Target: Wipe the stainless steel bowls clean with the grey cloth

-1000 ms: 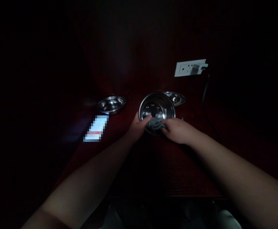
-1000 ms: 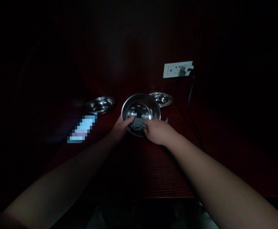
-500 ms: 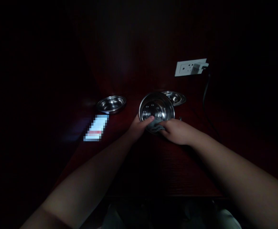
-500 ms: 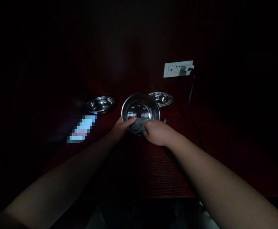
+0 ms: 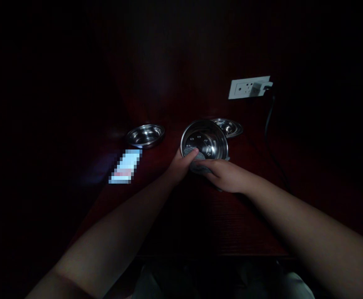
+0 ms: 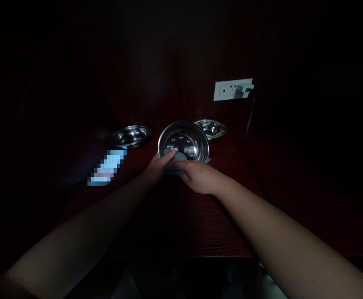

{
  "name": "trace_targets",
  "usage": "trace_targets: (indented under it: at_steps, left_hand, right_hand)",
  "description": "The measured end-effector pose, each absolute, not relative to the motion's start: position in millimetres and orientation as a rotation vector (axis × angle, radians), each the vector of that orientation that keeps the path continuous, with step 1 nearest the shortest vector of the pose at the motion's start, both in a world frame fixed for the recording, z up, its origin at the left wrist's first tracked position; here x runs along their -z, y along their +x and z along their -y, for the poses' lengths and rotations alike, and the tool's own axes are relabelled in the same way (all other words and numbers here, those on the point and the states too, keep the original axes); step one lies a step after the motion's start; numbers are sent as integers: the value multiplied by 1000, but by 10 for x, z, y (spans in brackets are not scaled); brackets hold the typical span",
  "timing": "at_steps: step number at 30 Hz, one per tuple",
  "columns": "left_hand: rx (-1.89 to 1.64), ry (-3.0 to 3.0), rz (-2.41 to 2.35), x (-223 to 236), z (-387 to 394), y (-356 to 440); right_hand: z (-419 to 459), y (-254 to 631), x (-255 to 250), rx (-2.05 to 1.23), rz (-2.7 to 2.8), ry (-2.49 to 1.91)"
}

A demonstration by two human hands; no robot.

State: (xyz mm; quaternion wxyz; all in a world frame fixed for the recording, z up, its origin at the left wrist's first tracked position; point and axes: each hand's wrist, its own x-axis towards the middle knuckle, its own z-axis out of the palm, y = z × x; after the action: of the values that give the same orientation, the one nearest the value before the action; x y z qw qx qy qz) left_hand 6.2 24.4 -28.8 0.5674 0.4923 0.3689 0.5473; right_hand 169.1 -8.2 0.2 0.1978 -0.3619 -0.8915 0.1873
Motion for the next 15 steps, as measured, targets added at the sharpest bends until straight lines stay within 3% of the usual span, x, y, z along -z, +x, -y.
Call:
trace_targets:
  at_steps: [6, 15]
  left_hand:
    - [-1262, 988, -816, 314, -288, 79]
    - [-1278, 988, -787, 379, -340, 71]
  right_hand:
    - [66, 1693, 24, -535, 2500, -1006]
    - [71, 1739, -113, -405, 2586, -1387]
